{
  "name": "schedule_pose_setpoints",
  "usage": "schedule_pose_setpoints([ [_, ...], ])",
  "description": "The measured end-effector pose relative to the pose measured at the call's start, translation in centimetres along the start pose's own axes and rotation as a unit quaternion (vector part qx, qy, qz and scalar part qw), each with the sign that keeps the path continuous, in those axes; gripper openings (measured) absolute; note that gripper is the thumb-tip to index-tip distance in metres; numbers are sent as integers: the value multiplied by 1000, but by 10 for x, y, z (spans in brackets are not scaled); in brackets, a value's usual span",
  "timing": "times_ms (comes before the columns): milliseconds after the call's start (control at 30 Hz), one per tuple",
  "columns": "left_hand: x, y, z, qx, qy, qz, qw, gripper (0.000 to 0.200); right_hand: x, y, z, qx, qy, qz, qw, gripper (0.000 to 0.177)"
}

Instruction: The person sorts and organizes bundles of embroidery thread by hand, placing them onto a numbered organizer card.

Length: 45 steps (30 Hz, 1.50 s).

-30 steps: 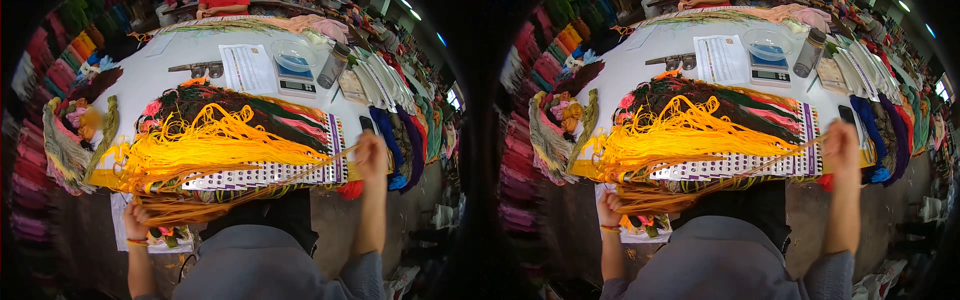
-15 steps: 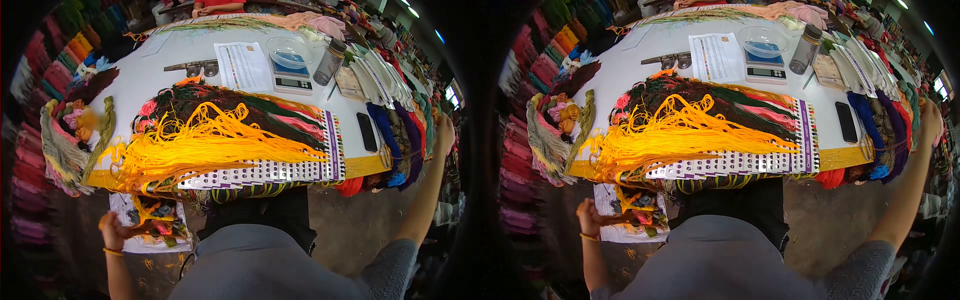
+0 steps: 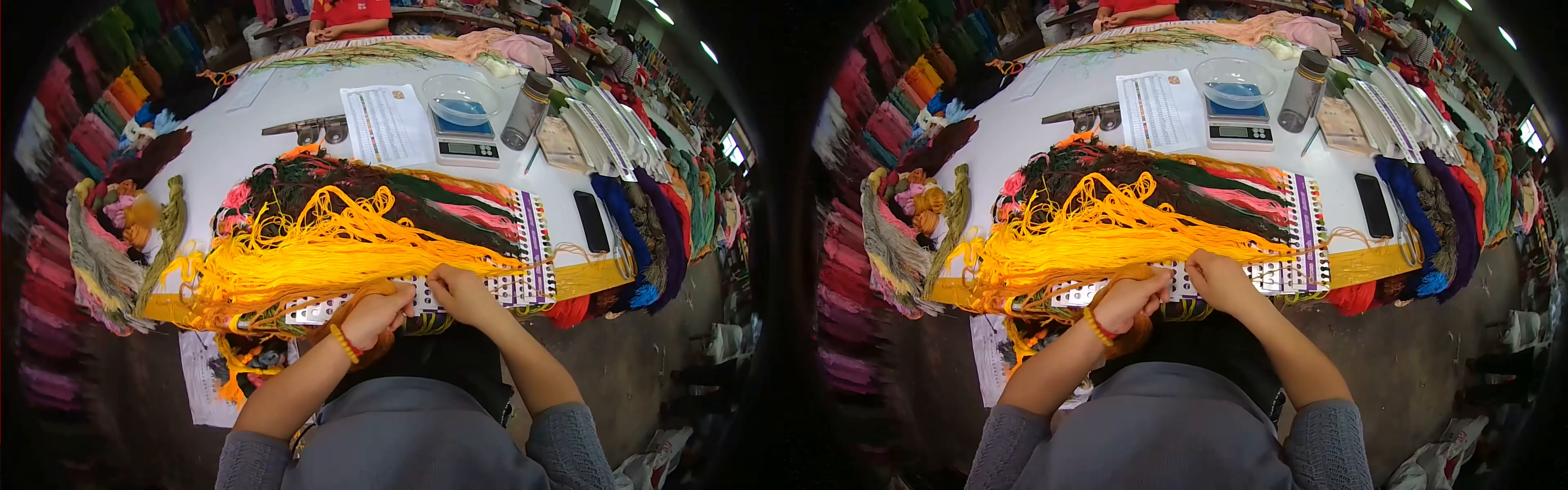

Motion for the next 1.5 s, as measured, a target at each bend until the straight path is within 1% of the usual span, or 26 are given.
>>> schedule_pose_setpoints([
  [67,3,2,9,-16,-9,5,1000,25,-1,-2,0,2,1,-18,1000,16],
  [133,8,6,17,-22,-6,50,998,21,0,-1,-1,-19,8,-53,998,17],
  [167,9,13,24,-23,-6,48,999,21,-1,0,-1,-18,10,-54,998,17],
  [233,5,24,38,43,-48,163,985,16,-2,5,-2,-28,16,-78,996,17],
  [267,6,27,39,43,-49,162,985,16,-3,7,-2,-29,18,-78,996,17],
  [333,5,25,39,105,-99,234,961,12,-6,10,-3,-30,7,-132,991,15],
  [367,7,20,35,105,-97,234,962,12,-7,10,-4,-29,7,-133,991,15],
  [433,14,9,25,36,-56,151,986,11,-7,14,-6,-45,11,-165,985,14],
  [467,14,11,27,36,-54,152,986,11,-6,13,-6,-43,9,-165,985,14],
  [567,15,9,27,71,-57,96,991,16,0,13,-5,-51,23,-202,978,14],
  [633,21,-3,18,9,-80,-6,997,13,-1,16,-5,-35,37,-222,974,14],
  [667,22,-6,16,8,-80,-6,997,13,0,15,-5,-34,37,-221,974,14],
  [733,25,-8,15,4,-35,-34,999,14,0,15,-5,-38,27,-225,973,14],
  [867,23,8,28,12,-36,-1,999,16,0,13,-3,8,33,-219,975,14],
  [933,24,16,34,49,-46,-54,996,14,-1,9,0,38,16,-150,988,19],
  [967,24,20,36,47,-45,-53,996,14,-1,8,-1,40,15,-149,988,19],
  [1033,21,26,40,43,-81,-50,994,14,-3,4,-3,55,-10,-40,998,24],
  [1067,17,24,39,42,-82,-50,994,14,-7,8,-4,55,-10,-39,998,24],
  [1100,9,18,38,51,-103,137,984,13,-13,13,-7,84,0,-44,995,24],
  [1133,1,13,35,56,-120,319,939,13,-16,14,-9,114,9,-48,992,25],
  [1167,-7,11,30,56,-118,320,938,13,-16,11,-10,115,9,-47,992,25],
  [1233,-22,8,21,72,-128,150,978,12,-16,4,-13,117,21,-96,988,24],
  [1367,-20,2,15,62,-111,100,987,14,-14,4,-15,105,21,-111,988,22],
  [1433,-20,4,16,75,-111,65,989,15,-14,7,-16,117,30,-108,987,20],
  [1467,-20,7,18,75,-110,66,989,15,-13,7,-16,118,30,-107,987,20],
  [1500,-19,10,20,97,-121,89,984,15,-12,8,-16,112,27,-110,987,19],
])
Point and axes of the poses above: each hand's wrist, its own z-axis towards the middle knuckle, its own x-axis out of the palm, y = z × x, the point moved 4 cm from there along z, towards the middle knuckle, and after that the axes turned 3 degrees about -z, right-handed, at the moved point
